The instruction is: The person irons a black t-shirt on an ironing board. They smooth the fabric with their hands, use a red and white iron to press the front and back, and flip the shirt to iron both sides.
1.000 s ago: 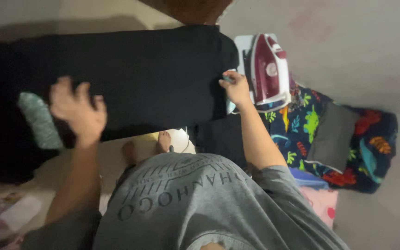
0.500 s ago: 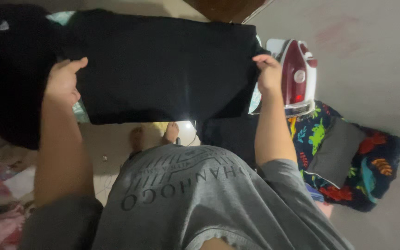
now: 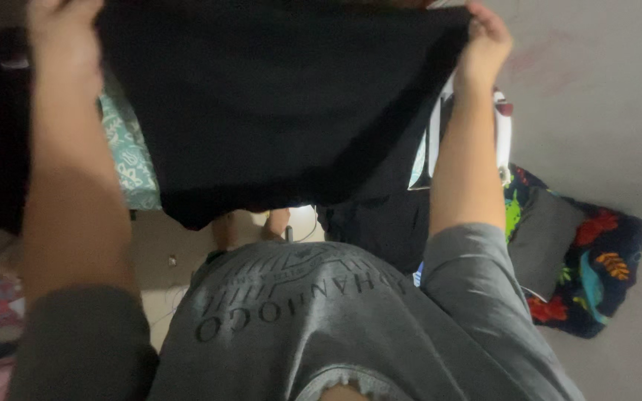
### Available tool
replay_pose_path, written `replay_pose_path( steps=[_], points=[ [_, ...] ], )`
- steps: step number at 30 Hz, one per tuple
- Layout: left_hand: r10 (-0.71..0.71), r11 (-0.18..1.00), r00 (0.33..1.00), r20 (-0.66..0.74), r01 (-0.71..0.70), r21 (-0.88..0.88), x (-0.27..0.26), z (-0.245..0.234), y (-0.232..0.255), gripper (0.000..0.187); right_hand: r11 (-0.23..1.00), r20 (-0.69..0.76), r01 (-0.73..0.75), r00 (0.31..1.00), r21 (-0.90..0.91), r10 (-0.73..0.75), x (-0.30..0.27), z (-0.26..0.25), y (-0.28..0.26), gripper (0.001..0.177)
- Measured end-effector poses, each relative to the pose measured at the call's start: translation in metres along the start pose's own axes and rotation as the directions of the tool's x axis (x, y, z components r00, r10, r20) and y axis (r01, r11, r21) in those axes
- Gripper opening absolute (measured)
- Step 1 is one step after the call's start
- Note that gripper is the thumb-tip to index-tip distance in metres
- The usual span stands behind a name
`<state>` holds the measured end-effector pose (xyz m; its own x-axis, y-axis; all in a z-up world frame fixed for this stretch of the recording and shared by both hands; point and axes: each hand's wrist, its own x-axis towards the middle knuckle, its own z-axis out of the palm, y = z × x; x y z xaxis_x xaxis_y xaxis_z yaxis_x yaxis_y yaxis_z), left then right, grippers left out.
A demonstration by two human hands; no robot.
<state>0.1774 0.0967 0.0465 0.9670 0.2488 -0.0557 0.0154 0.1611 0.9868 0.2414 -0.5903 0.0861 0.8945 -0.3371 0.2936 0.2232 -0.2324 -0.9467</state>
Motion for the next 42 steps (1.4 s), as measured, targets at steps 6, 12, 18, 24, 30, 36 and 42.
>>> replay_pose_path(
  steps=[6, 12, 18, 24, 30, 36, 42],
  points=[
    [-0.148, 0.814, 0.981, -0.124, 0.192, 0.549, -0.004, 0.038, -0.049, 0.072, 0.835, 0.265, 0.171, 0.964, -0.524, -0.031, -0.055, 0.033, 0.05, 0.061],
    [-0.25, 0.621, 0.958, -0.144, 0.273, 0.735, -0.053, 0.021, -0.072, 0.059, 0.703, -0.071, -0.198, 0.976, -0.683, 0.206, -0.164, 0.032, 0.042, 0.052],
    [-0.194, 0.691, 0.971, -0.14, 0.236, 0.683, -0.063, 0.006, -0.081, 0.042, 0.625, -0.029, -0.133, 0.984, -0.769, 0.173, -0.168, 0.017, 0.052, 0.026],
    [-0.384, 0.546, 0.882, -0.272, 0.455, 0.704, -0.074, 0.044, -0.009, 0.058, 0.767, -0.089, -0.286, 0.953, -0.575, 0.289, -0.145, 0.023, 0.041, 0.027],
    [-0.274, 0.763, 0.962, 0.012, 0.209, 0.612, -0.04, 0.051, -0.014, 0.051, 0.869, 0.077, -0.43, 0.885, -0.245, 0.46, -0.09, 0.02, 0.079, 0.034],
    [-0.35, 0.702, 0.919, -0.182, 0.386, 0.599, -0.034, 0.053, -0.04, 0.056, 0.785, -0.131, -0.569, 0.821, -0.245, 0.555, -0.095, 0.031, 0.078, 0.044],
    [-0.254, 0.603, 0.966, -0.056, 0.203, 0.772, -0.045, 0.058, -0.022, 0.076, 0.722, 0.039, -0.059, 0.992, -0.689, 0.118, -0.112, 0.04, 0.05, 0.052]
  ],
)
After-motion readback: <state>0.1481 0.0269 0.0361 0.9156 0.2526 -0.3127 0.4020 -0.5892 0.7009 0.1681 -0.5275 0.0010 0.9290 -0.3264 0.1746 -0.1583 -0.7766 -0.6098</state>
